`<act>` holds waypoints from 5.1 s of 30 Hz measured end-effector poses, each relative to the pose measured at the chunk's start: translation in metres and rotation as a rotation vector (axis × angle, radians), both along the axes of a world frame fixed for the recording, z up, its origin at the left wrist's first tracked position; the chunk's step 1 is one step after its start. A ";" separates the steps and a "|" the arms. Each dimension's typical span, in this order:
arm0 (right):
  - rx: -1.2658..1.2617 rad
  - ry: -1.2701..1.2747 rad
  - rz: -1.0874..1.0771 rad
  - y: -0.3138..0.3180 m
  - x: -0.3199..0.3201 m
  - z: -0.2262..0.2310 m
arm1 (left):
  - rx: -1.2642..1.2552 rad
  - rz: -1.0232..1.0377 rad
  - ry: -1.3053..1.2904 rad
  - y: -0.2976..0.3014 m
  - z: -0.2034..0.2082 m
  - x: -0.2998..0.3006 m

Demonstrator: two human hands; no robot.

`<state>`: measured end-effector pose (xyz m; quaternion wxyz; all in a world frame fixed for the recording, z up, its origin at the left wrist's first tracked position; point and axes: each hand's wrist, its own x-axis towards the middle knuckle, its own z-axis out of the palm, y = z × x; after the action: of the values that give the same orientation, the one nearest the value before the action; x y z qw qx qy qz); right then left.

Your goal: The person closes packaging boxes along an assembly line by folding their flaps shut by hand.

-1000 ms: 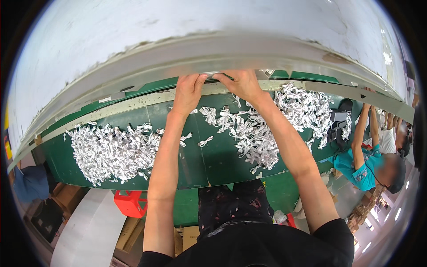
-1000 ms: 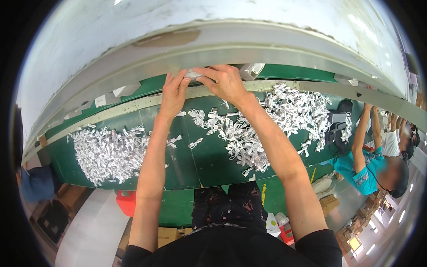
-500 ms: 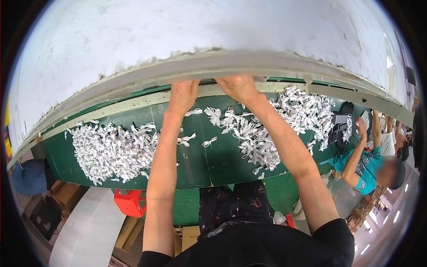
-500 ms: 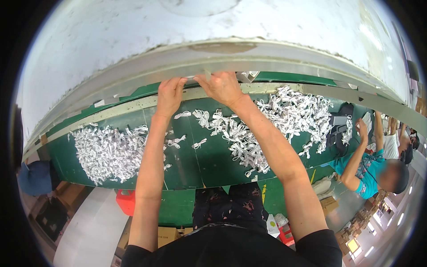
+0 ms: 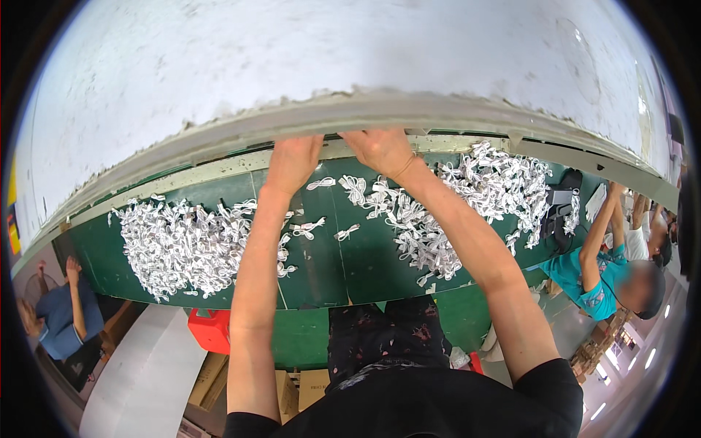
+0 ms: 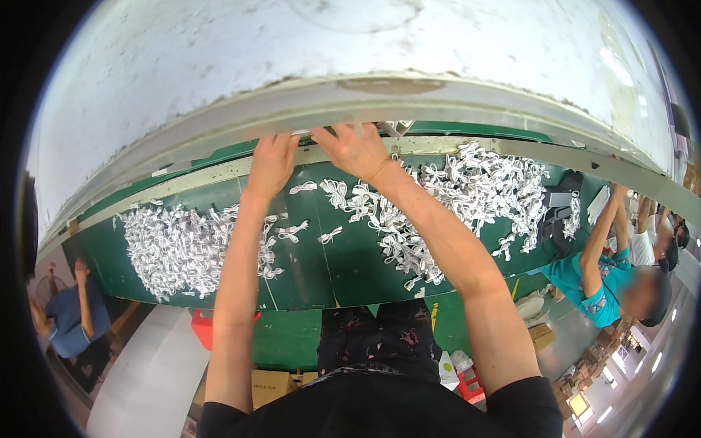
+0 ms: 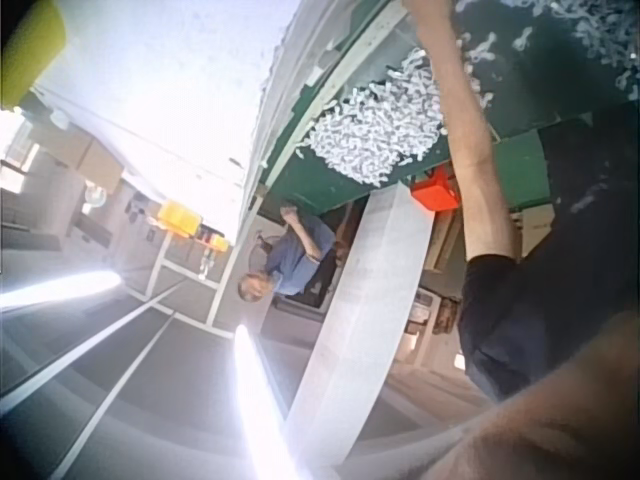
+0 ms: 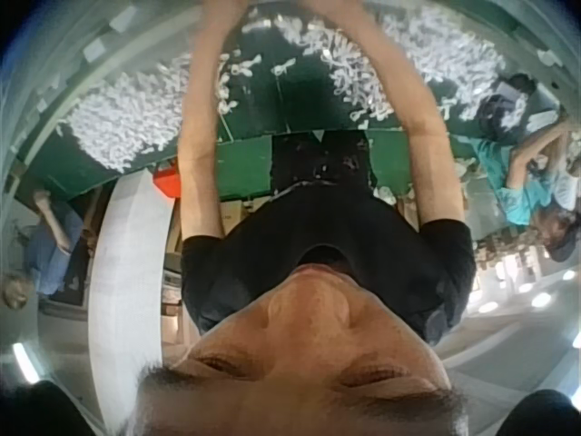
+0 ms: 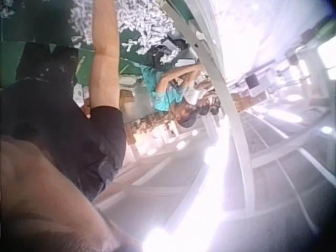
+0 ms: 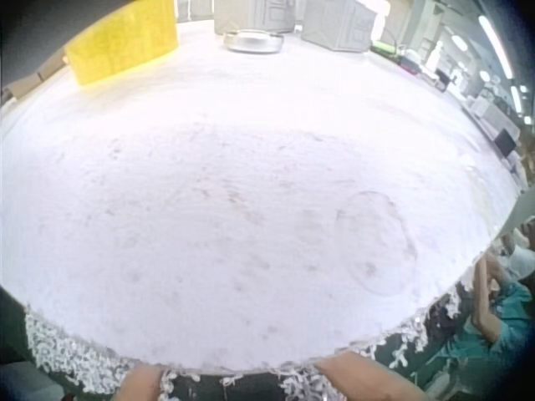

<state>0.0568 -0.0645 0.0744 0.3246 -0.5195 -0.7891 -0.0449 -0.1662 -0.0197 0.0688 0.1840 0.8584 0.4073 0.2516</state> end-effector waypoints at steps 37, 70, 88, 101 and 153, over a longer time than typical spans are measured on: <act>-0.832 1.256 -0.256 -0.015 0.093 -0.012 | -0.913 0.312 -0.821 -0.022 -0.004 0.149; -0.214 -0.061 0.037 -0.032 0.076 0.004 | -0.448 0.072 -0.420 -0.030 -0.003 0.078; -0.194 0.160 0.158 -0.012 0.043 0.027 | -0.456 0.098 -0.391 -0.022 -0.005 0.058; -0.044 -0.113 0.364 0.006 0.044 0.013 | -0.454 0.019 -0.318 -0.016 0.004 0.042; -0.097 0.196 0.270 0.001 -0.056 0.048 | -0.243 0.196 -0.205 0.014 0.014 -0.059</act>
<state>0.0004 -0.0638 0.1221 0.3777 -0.4257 -0.8175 0.0880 -0.2253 -0.0054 0.0830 0.3014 0.7559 0.4956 0.3035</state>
